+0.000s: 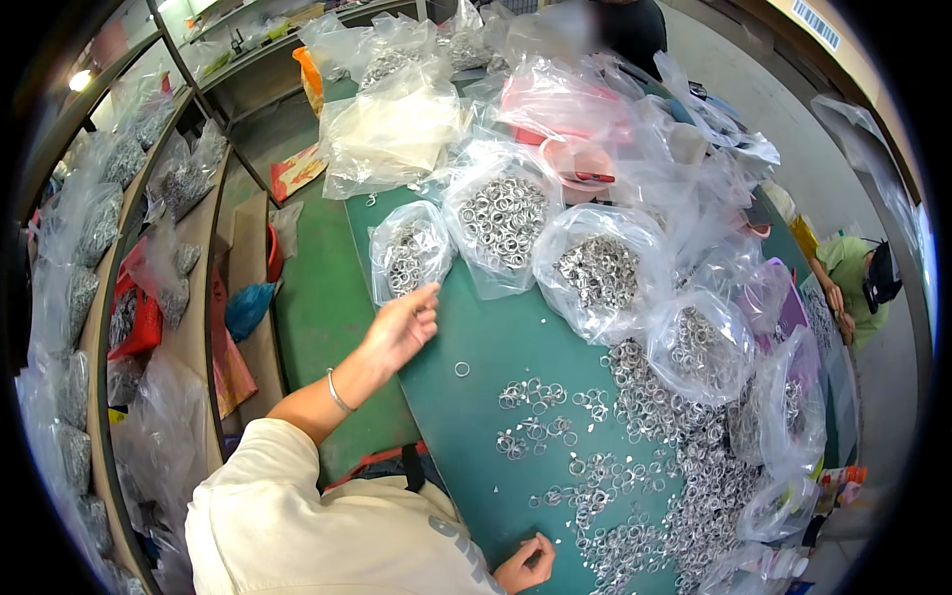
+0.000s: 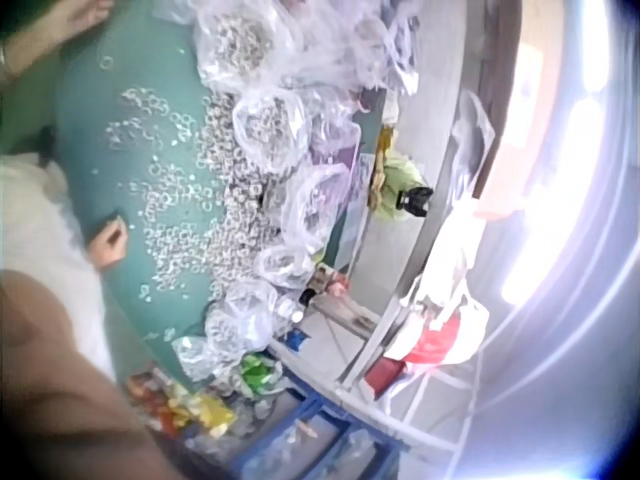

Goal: The person picks up metal rings from a table by hand, gathers them into groups, and places them into plastic bags on a nearby shelf.

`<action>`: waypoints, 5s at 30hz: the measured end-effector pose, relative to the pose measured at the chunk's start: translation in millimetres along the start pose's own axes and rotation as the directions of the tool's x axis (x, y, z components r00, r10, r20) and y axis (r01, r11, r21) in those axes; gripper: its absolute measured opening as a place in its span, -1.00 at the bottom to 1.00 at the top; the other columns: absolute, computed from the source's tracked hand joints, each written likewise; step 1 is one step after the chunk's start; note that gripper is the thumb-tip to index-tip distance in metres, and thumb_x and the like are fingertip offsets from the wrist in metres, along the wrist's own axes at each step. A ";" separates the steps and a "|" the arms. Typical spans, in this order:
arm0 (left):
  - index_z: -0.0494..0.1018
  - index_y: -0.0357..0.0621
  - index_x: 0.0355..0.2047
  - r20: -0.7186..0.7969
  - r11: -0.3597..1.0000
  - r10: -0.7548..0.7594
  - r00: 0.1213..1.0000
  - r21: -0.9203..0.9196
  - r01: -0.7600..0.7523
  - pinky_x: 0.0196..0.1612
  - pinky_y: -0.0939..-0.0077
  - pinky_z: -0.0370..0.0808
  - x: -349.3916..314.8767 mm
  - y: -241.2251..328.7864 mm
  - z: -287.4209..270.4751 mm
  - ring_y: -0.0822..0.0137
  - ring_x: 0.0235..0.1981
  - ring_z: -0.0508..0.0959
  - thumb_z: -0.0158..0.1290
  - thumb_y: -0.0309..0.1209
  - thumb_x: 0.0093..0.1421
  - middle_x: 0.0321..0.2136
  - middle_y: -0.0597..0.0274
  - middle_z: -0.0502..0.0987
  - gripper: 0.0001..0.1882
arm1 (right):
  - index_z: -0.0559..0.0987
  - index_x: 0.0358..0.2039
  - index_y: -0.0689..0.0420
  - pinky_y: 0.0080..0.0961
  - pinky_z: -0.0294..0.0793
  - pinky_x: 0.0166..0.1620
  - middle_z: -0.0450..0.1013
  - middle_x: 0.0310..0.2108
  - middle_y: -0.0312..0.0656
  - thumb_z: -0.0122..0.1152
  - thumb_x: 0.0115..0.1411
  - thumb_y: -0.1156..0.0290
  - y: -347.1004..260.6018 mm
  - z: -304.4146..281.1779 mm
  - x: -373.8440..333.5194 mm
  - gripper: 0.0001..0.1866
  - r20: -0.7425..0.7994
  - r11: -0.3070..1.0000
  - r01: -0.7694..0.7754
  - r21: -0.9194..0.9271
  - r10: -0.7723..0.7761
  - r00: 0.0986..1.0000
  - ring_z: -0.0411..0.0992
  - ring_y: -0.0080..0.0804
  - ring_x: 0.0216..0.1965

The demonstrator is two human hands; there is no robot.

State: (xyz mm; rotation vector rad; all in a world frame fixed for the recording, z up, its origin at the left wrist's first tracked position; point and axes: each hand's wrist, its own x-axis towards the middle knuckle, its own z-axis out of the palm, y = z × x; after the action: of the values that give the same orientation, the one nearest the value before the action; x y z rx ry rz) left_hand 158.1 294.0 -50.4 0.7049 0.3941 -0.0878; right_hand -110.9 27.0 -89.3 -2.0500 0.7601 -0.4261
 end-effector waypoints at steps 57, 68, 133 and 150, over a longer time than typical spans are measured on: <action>0.46 -0.38 -0.18 0.376 0.504 -0.795 0.475 0.846 0.173 -0.18 0.54 0.53 -136.3 -182.8 87.6 0.36 -0.28 0.57 0.09 -0.55 0.12 -0.28 0.05 0.56 -0.76 | 0.54 -0.42 0.24 -0.60 0.32 -0.39 0.47 -0.50 -0.26 0.19 0.10 0.51 -10.2 -41.8 38.5 -0.93 -0.025 0.887 0.040 0.461 -0.032 0.999 0.34 -0.57 -0.48; 0.47 -0.36 -0.17 0.401 0.504 -0.752 0.524 0.861 0.064 -0.11 0.57 0.48 -148.0 -184.9 90.7 0.40 -0.24 0.55 0.11 -0.62 0.09 -0.28 0.10 0.56 -0.74 | 0.55 -0.39 0.24 -0.65 0.36 -0.32 0.48 -0.47 -0.27 0.19 0.11 0.51 -1.2 -51.3 37.7 -0.92 0.116 0.867 -0.042 0.496 -0.018 0.993 0.37 -0.62 -0.42; 0.43 -0.19 -0.17 0.788 0.162 -0.293 0.541 0.598 -0.785 -0.28 0.45 0.35 -97.1 -177.4 63.2 0.24 -0.34 0.47 0.11 -0.63 -0.01 -0.24 0.20 0.45 -0.66 | 0.49 -0.42 0.19 -0.64 0.28 -0.37 0.47 -0.48 -0.33 0.31 -0.04 0.57 6.8 -50.0 93.2 -0.83 0.075 0.985 -0.138 0.101 0.131 0.989 0.36 -0.59 -0.47; 0.45 -0.21 -0.17 0.660 0.388 -0.455 0.597 0.751 -0.535 -0.36 0.56 0.44 -122.4 -179.1 82.8 0.36 -0.38 0.50 0.20 -0.60 -0.04 -0.31 0.22 0.51 -0.64 | 0.48 -0.32 0.26 -0.72 0.37 -0.25 0.44 -0.24 -0.22 0.12 0.20 0.52 -15.4 -26.0 72.0 -0.91 0.239 0.694 -0.240 0.679 0.100 0.966 0.40 -0.65 -0.27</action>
State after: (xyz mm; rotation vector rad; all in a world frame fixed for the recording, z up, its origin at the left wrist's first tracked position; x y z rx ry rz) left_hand 34.3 97.7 -56.4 1.7443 -0.7361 -0.6252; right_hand -65.6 -30.0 -61.2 -1.2532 0.5463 -0.3407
